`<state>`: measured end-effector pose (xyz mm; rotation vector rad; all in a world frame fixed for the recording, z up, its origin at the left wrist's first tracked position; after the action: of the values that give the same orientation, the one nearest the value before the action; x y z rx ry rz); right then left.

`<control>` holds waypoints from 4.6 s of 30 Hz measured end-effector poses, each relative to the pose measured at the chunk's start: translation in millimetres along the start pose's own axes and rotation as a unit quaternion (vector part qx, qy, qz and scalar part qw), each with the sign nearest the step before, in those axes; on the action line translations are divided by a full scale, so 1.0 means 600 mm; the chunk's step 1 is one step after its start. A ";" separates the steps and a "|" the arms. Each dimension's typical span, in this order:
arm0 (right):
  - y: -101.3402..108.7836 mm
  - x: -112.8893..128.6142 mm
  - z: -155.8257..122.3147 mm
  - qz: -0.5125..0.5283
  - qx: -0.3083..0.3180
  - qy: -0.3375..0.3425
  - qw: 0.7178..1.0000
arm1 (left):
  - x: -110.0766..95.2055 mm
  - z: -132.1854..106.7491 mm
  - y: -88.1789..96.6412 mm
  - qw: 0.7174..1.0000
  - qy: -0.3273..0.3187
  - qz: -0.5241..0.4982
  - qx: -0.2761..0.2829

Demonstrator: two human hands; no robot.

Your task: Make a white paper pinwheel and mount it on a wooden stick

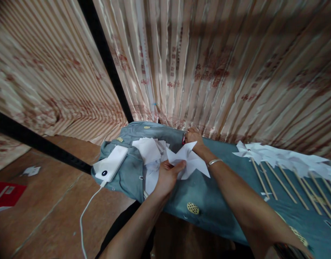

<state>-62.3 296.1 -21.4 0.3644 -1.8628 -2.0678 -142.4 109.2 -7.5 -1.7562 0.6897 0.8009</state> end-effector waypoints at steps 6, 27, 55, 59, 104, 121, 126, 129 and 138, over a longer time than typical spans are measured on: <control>0.017 -0.028 -0.018 0.142 -0.058 -0.047 0.987 | -0.006 0.004 0.009 1.000 0.000 0.014 -0.026; 0.012 -0.097 -0.414 0.248 -0.015 -0.172 0.953 | 0.020 0.009 0.002 0.999 -0.021 0.045 -0.021; 0.024 -0.107 -0.436 0.309 -0.073 -0.065 0.946 | 0.118 -0.004 -0.057 0.986 0.034 0.154 0.050; 0.021 -0.109 -0.439 0.288 -0.076 -0.059 0.953 | 0.115 0.000 -0.053 0.988 0.024 0.150 0.039; 0.130 -0.083 -0.474 0.488 -0.247 -0.134 0.827 | 0.137 -0.071 -0.098 0.976 0.055 0.163 0.137; 0.125 -0.082 -0.474 0.502 -0.237 -0.144 0.819 | 0.132 -0.071 -0.098 0.977 0.038 0.169 0.125; 0.123 -0.079 -0.472 0.499 -0.230 -0.149 0.822 | 0.132 -0.070 -0.095 0.976 0.034 0.182 0.118; 0.124 -0.079 -0.472 0.495 -0.236 -0.148 0.823 | 0.135 -0.071 -0.094 0.977 0.043 0.176 0.114; 0.124 -0.077 -0.473 0.494 -0.237 -0.147 0.824 | 0.137 -0.071 -0.095 0.978 0.049 0.172 0.110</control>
<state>100.1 50.5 19.4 -0.9073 -1.1331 -1.7217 -40.5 79.1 -29.6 -1.5012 1.1274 0.8365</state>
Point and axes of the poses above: each hand's wrist, its own z-axis towards the middle knuckle, its own y-axis out of the back of the hand, x = y × z, the point moved 9 cm from there along z, towards the middle knuckle, and after that the axes turned 4 degrees about -x, right-handed, at the moved point
